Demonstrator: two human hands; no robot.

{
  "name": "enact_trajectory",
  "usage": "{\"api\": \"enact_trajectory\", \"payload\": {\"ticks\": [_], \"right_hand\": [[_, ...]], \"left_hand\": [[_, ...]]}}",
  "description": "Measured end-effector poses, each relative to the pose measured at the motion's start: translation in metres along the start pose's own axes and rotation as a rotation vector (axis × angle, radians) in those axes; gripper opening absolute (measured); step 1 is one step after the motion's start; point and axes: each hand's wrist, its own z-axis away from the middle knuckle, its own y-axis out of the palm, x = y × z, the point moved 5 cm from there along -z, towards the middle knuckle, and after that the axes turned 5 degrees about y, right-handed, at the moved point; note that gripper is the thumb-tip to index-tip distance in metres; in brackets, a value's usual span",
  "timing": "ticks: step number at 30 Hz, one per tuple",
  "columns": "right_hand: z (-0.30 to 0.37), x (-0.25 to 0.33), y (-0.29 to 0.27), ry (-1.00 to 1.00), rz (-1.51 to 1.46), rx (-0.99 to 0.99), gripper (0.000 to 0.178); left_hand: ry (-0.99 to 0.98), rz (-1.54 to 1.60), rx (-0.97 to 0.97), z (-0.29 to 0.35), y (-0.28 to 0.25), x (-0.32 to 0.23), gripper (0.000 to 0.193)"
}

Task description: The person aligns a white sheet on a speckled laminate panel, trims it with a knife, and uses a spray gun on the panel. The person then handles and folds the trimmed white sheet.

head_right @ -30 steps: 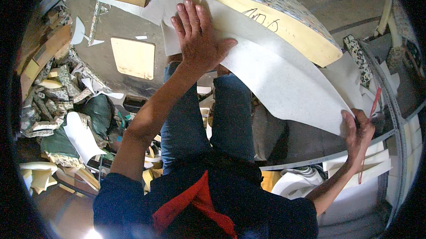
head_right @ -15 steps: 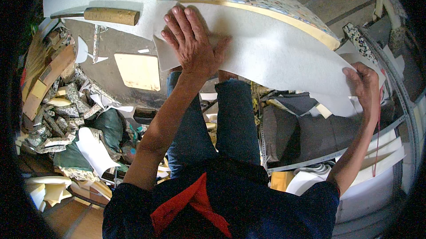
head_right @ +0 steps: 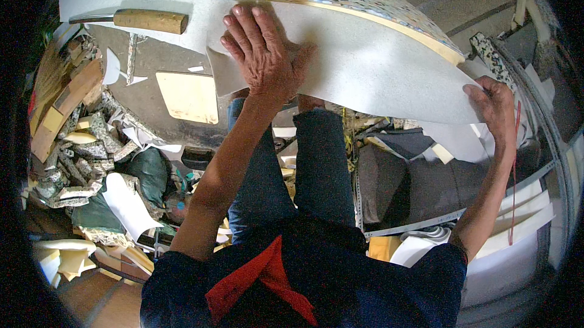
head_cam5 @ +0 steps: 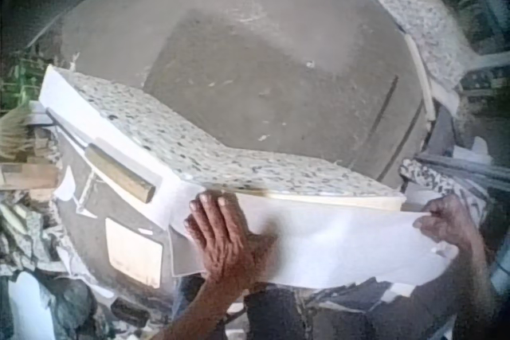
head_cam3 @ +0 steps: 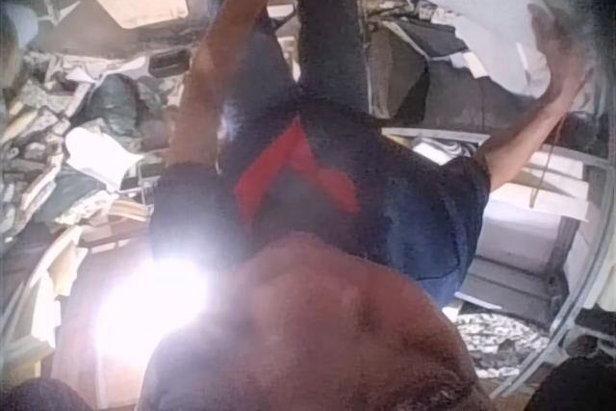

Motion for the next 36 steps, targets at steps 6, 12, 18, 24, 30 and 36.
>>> {"api": "enact_trajectory", "payload": {"ticks": [6,12,18,24,30,36], "right_hand": [[0.001,0.004,-0.001,0.008,-0.049,-0.017,0.022],[-0.006,0.013,0.004,0.013,-0.011,0.0,0.021],[-0.017,0.016,0.008,-0.091,0.046,-0.036,0.022],[-0.017,0.013,0.009,-0.09,0.002,-0.022,0.021],[-0.004,0.017,0.008,-0.062,0.08,-0.017,0.022],[0.029,0.007,0.006,-0.084,0.015,0.072,0.023]], "left_hand": [[0.081,0.063,0.01,0.004,0.008,-0.012,0.114],[0.017,0.017,0.025,0.001,0.008,-0.021,0.11],[-0.006,-0.033,0.061,-0.003,0.004,-0.026,0.113],[0.217,0.0,0.123,-0.007,0.01,-0.042,0.1],[0.327,0.008,0.182,-0.005,0.016,-0.052,0.095],[0.316,0.093,0.17,-0.004,0.012,-0.044,0.096]]}}
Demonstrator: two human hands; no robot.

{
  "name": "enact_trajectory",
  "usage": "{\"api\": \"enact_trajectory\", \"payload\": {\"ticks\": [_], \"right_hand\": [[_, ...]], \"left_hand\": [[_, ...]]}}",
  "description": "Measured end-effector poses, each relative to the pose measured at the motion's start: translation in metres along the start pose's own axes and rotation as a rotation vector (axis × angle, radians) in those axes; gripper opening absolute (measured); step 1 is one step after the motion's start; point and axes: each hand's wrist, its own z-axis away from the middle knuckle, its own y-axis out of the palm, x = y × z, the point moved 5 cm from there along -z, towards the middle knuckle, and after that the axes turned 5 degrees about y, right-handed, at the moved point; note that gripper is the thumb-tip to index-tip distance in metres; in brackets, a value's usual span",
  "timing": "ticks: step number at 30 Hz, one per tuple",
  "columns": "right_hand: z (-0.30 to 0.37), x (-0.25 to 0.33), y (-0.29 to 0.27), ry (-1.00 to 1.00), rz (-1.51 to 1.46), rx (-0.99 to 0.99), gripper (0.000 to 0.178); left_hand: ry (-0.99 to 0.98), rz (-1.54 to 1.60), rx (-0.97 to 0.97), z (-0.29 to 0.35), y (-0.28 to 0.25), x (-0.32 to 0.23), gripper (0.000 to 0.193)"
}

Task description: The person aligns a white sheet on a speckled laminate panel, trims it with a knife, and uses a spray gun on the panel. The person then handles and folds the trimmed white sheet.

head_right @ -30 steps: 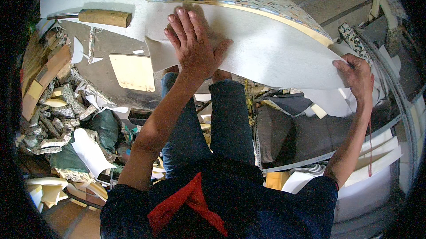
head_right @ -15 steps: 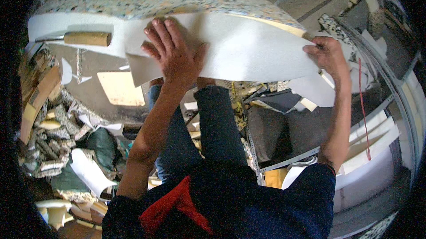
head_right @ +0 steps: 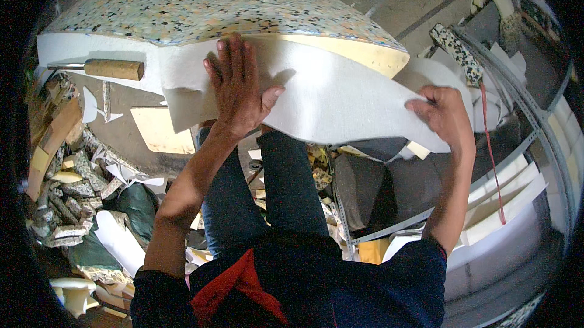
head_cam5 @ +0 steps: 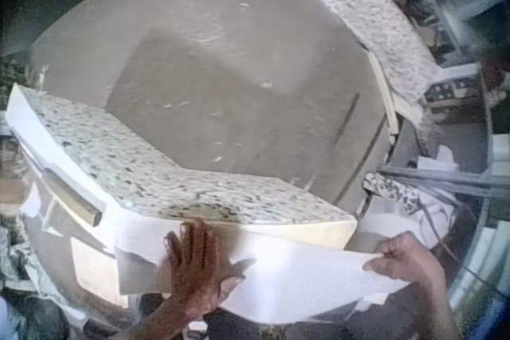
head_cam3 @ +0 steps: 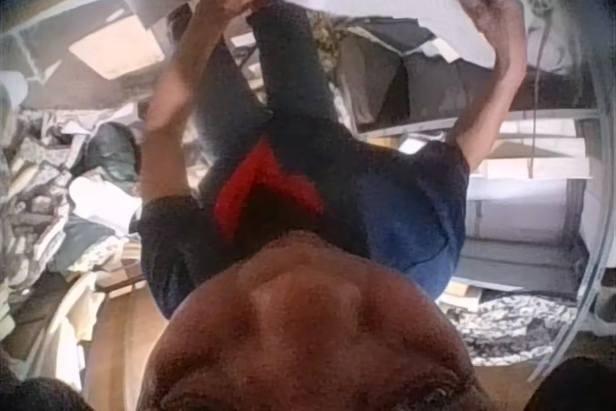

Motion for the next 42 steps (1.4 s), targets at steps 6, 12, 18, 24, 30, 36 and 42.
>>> {"api": "enact_trajectory", "payload": {"ticks": [6,12,18,24,30,36,42], "right_hand": [[0.042,0.013,-0.003,0.064,-0.12,-0.013,0.021],[-0.019,-0.004,0.007,0.025,0.012,-0.052,0.024],[-0.044,-0.018,0.008,-0.046,-0.027,-0.086,0.027],[-0.05,-0.01,0.001,0.043,0.045,-0.065,0.025],[-0.058,-0.003,-0.004,0.045,0.071,-0.088,0.023],[-0.064,0.001,-0.007,-0.07,0.073,-0.121,0.023],[-0.067,-0.006,-0.006,0.002,0.114,-0.083,0.027]], "left_hand": [[-0.012,-0.018,-0.014,-0.001,0.002,-0.001,0.093],[0.001,-0.123,-0.008,-0.003,0.005,-0.004,0.088],[0.024,-0.139,-0.065,-0.005,0.008,-0.006,0.088],[-0.03,-0.133,-0.039,-0.007,0.009,-0.009,0.087],[-0.056,-0.1,-0.014,-0.011,0.005,-0.014,0.087],[0.095,-0.012,0.007,-0.023,0.015,-0.04,0.1],[0.215,0.04,-0.048,-0.039,0.033,-0.071,0.104]]}}
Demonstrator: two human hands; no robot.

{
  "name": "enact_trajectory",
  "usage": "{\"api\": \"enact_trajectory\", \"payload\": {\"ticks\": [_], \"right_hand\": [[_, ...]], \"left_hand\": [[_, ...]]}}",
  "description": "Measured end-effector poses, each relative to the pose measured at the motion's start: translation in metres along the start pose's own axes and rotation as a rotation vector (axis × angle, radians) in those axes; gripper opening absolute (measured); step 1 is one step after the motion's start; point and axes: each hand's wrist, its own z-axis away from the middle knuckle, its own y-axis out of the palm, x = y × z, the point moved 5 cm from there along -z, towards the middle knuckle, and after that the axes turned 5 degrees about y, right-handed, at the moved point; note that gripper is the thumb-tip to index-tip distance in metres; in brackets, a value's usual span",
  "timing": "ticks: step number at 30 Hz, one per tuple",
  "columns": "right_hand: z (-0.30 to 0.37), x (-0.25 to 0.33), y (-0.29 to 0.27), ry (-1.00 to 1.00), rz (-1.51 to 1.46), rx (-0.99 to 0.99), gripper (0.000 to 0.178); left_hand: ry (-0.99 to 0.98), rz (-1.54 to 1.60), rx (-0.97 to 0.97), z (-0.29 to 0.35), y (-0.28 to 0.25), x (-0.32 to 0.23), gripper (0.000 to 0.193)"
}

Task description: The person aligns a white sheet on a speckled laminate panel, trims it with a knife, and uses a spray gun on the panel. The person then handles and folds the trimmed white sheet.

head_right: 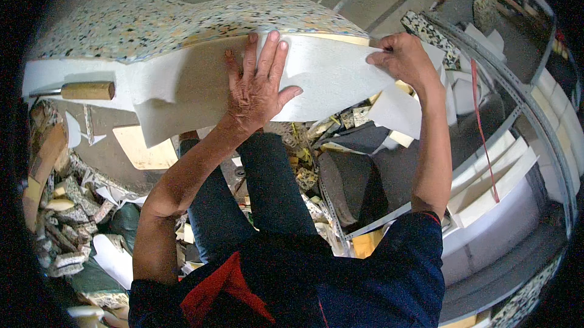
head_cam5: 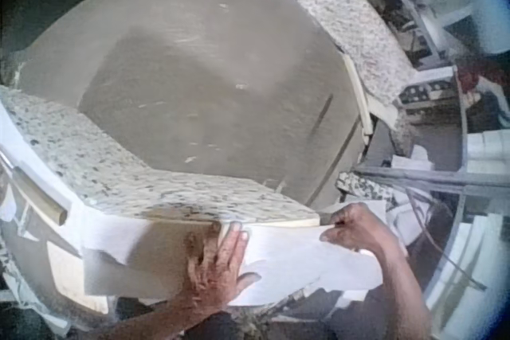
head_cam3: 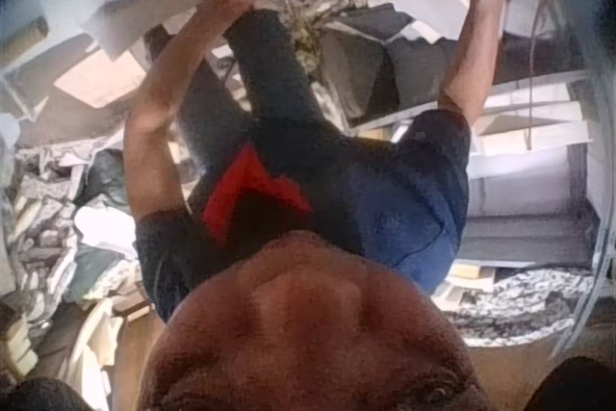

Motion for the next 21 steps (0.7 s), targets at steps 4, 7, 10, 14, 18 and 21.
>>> {"api": "enact_trajectory", "payload": {"ticks": [4,7,10,14,18,21], "right_hand": [[-0.001,0.004,-0.004,-0.06,-0.043,-0.038,0.024],[-0.004,0.005,-0.005,-0.075,0.01,-0.025,0.023],[-0.009,0.001,-0.006,-0.049,-0.008,-0.013,0.023],[-0.015,-0.001,-0.006,-0.113,0.009,-0.04,0.024],[-0.02,-0.004,-0.007,-0.165,0.06,-0.081,0.026],[-0.022,-0.012,-0.006,-0.115,0.007,-0.058,0.027]], "left_hand": [[0.054,0.021,0.021,-0.006,0.008,-0.008,0.103],[0.082,0.01,0.049,-0.009,0.011,-0.013,0.102],[0.103,0.011,0.068,-0.013,0.014,-0.019,0.101],[0.126,0.025,0.09,-0.018,0.021,-0.027,0.1],[0.119,0.068,0.087,-0.02,0.025,-0.032,0.103],[0.106,0.062,0.082,-0.021,0.026,-0.033,0.105]]}}
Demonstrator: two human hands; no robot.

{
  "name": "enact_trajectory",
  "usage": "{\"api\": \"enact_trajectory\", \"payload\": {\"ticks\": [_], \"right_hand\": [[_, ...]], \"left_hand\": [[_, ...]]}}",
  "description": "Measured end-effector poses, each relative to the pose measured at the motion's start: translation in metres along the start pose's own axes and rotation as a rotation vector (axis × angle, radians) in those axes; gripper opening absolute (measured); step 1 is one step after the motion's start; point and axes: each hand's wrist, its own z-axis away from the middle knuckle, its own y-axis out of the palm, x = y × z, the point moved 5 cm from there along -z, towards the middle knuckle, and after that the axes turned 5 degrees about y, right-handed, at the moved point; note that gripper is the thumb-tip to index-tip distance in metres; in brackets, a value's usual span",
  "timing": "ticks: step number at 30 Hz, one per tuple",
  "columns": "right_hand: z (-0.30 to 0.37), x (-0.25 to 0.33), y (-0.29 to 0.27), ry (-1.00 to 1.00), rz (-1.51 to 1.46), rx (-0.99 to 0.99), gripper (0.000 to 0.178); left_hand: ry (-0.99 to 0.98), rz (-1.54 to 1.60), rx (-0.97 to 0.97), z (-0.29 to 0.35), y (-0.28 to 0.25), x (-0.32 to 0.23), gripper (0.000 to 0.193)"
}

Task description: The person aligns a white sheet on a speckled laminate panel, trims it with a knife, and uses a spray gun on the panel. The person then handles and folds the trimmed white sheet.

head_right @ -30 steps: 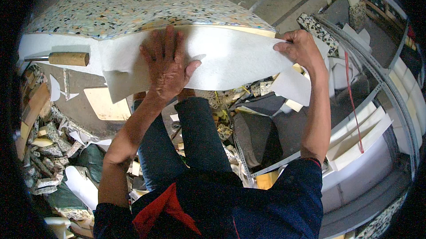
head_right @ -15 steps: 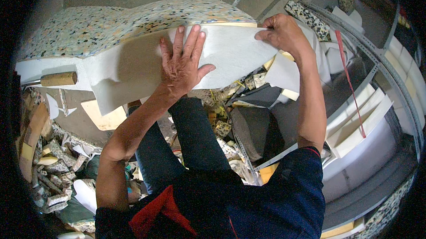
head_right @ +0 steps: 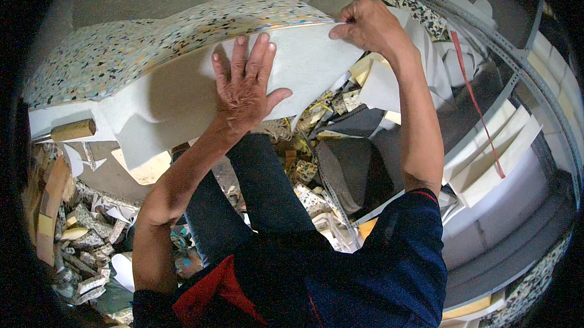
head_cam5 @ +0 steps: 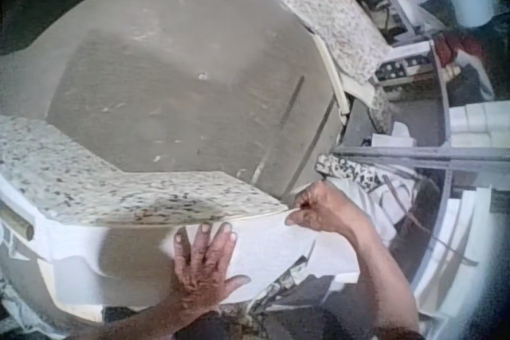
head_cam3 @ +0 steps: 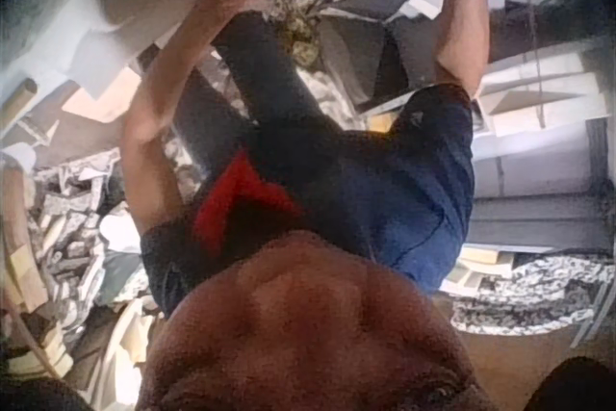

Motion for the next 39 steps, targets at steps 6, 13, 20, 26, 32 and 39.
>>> {"api": "enact_trajectory", "payload": {"ticks": [6,13,20,26,32,39], "right_hand": [[0.0,-0.009,-0.001,-0.103,-0.078,-0.105,0.025],[0.0,-0.024,-0.002,-0.093,-0.098,-0.083,0.028],[-0.001,-0.026,0.002,-0.082,-0.113,-0.095,0.029],[-0.003,-0.03,0.003,-0.054,-0.122,-0.066,0.024],[-0.003,-0.037,0.01,0.0,-0.218,-0.049,0.021],[0.021,-0.032,-0.001,-0.021,0.205,-0.488,0.032]], "left_hand": [[-0.02,-0.056,0.05,0.0,0.003,-0.001,0.105],[-0.02,-0.083,0.069,0.0,0.006,-0.001,0.099],[-0.016,-0.106,0.07,0.001,0.008,-0.002,0.099],[-0.021,-0.142,0.09,0.0,0.007,-0.003,0.102],[0.056,0.018,0.143,-0.039,0.024,-0.034,0.093],[0.164,-0.043,0.003,-0.072,0.037,-0.059,0.076]]}}
